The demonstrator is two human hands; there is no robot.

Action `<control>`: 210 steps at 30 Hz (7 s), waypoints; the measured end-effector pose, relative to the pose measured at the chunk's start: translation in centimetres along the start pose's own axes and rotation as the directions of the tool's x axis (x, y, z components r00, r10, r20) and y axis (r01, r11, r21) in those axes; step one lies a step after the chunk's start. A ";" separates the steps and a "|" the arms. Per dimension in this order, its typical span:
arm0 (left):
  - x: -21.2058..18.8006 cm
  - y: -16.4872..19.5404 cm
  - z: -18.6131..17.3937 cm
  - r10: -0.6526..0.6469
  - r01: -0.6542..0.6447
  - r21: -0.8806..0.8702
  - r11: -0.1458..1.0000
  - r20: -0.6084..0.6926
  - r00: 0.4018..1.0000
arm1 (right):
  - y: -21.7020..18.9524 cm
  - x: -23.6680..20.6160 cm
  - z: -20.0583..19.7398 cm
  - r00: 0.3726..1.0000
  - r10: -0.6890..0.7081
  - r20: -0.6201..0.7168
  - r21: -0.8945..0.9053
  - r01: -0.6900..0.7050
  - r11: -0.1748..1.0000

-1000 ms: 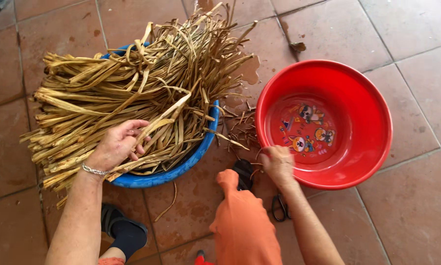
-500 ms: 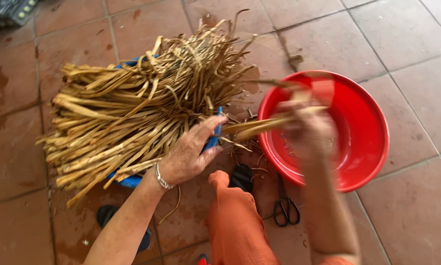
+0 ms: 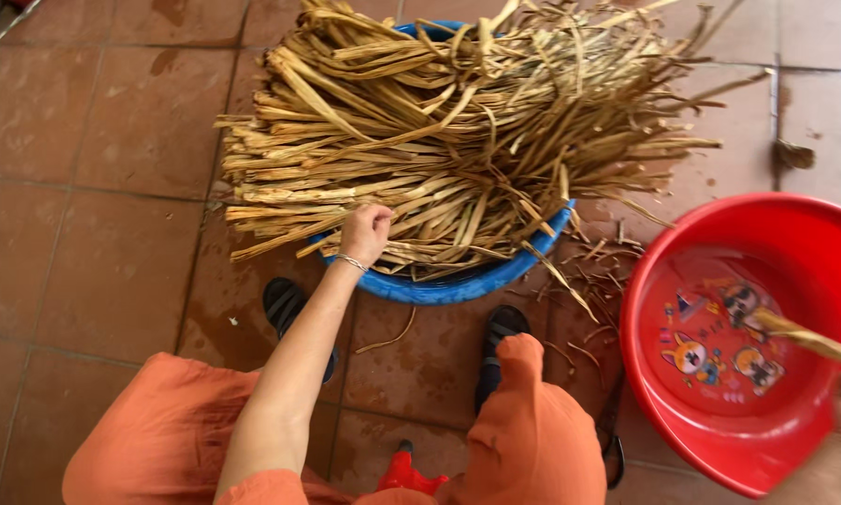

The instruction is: The person sits on a tiled floor and trims dried leaf bundles with scissors, cutting off root ends and stray strips, dipping leaves in a blue water basin, and arranging trimmed leaves back into the basin.

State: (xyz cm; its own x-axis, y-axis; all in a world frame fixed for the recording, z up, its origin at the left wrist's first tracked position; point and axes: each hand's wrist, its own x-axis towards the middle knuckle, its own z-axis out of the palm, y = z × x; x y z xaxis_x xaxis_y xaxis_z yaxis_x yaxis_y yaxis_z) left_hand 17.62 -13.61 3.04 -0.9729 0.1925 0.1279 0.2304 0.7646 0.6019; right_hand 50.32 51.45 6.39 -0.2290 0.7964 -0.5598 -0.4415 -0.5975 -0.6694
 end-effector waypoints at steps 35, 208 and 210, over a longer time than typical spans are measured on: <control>-13.3 8.4 -16.1 0.009 -0.024 0.118 0.993 0.127 0.992 | 33.2 -23.0 27.5 0.470 0.619 0.629 -0.602 -0.209 0.770; -11.0 12.9 -5.4 0.101 0.027 -0.394 0.919 0.302 0.948 | 28.4 -22.7 26.7 0.552 0.619 0.559 -0.750 0.018 0.661; -9.8 11.6 -3.7 0.071 -0.016 -0.320 0.947 0.160 0.985 | 27.7 -23.5 27.8 0.538 0.544 0.644 -0.691 0.102 0.716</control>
State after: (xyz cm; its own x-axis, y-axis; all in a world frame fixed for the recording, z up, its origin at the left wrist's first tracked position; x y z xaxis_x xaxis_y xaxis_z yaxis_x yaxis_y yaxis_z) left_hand 29.71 -8.91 11.68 -0.9386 0.3424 0.0423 0.2283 0.5247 0.8201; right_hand 19.33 18.84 14.61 -0.9220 0.1636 -0.3509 0.2596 -0.4110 -0.8739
